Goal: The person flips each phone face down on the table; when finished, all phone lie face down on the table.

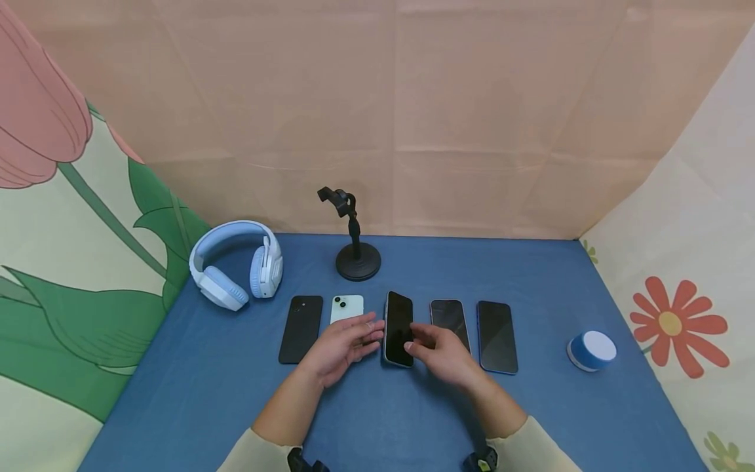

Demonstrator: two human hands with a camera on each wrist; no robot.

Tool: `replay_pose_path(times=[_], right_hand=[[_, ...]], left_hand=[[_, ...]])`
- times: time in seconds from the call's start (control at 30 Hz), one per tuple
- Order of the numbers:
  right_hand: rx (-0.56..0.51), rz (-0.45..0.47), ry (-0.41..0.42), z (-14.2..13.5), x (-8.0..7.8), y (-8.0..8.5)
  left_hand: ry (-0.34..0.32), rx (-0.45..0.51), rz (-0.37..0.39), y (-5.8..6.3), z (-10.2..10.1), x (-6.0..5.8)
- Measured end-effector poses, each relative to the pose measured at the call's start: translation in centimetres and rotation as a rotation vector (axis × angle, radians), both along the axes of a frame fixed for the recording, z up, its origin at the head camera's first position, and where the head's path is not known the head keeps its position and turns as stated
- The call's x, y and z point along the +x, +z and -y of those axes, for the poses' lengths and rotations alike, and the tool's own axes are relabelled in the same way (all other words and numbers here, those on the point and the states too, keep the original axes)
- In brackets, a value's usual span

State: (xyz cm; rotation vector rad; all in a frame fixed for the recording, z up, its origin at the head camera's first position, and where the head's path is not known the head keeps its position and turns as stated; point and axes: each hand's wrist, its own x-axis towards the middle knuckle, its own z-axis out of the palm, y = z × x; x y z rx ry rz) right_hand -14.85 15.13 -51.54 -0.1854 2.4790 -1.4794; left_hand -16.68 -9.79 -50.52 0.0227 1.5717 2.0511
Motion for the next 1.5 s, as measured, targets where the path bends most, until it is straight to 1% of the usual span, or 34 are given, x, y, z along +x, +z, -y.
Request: replay_pose_path(times=[0.13, 0.37, 0.53, 0.7, 0.87, 1.17, 1.33, 1.5], right_hand=[[-0.011, -0.002, 0.016, 0.1, -0.1, 0.2], [-0.065, 0.011, 0.029, 0.4, -0.3, 0.3], [-0.082, 0.016, 0.010, 0.7, -0.4, 0.4], [-0.119, 0.010, 0.002, 1.1, -0.5, 0.3], [-0.181, 0.015, -0.004, 1.1, -0.5, 0.3], [-0.160, 0.030, -0.042, 0.9, -0.5, 0.2], [-0.162, 0.034, -0.051, 0.8, -0.5, 0.1], [-0.240, 0.064, -0.060, 0.7, -0.4, 0.1]], left_hand=[[-0.007, -0.006, -0.016, 0.1, 0.0, -0.1], [-0.026, 0.017, -0.012, 0.4, -0.3, -0.1], [-0.038, 0.019, -0.012, 0.6, -0.6, 0.0], [-0.050, 0.008, -0.026, 0.4, -1.1, 0.0], [-0.059, 0.007, -0.042, 0.3, -1.6, -0.1], [-0.102, 0.009, -0.044, 0.4, -1.9, -0.1], [-0.104, 0.012, -0.041, 0.1, -2.0, -0.1], [-0.109, -0.020, -0.066, -0.3, -2.1, 0.1]])
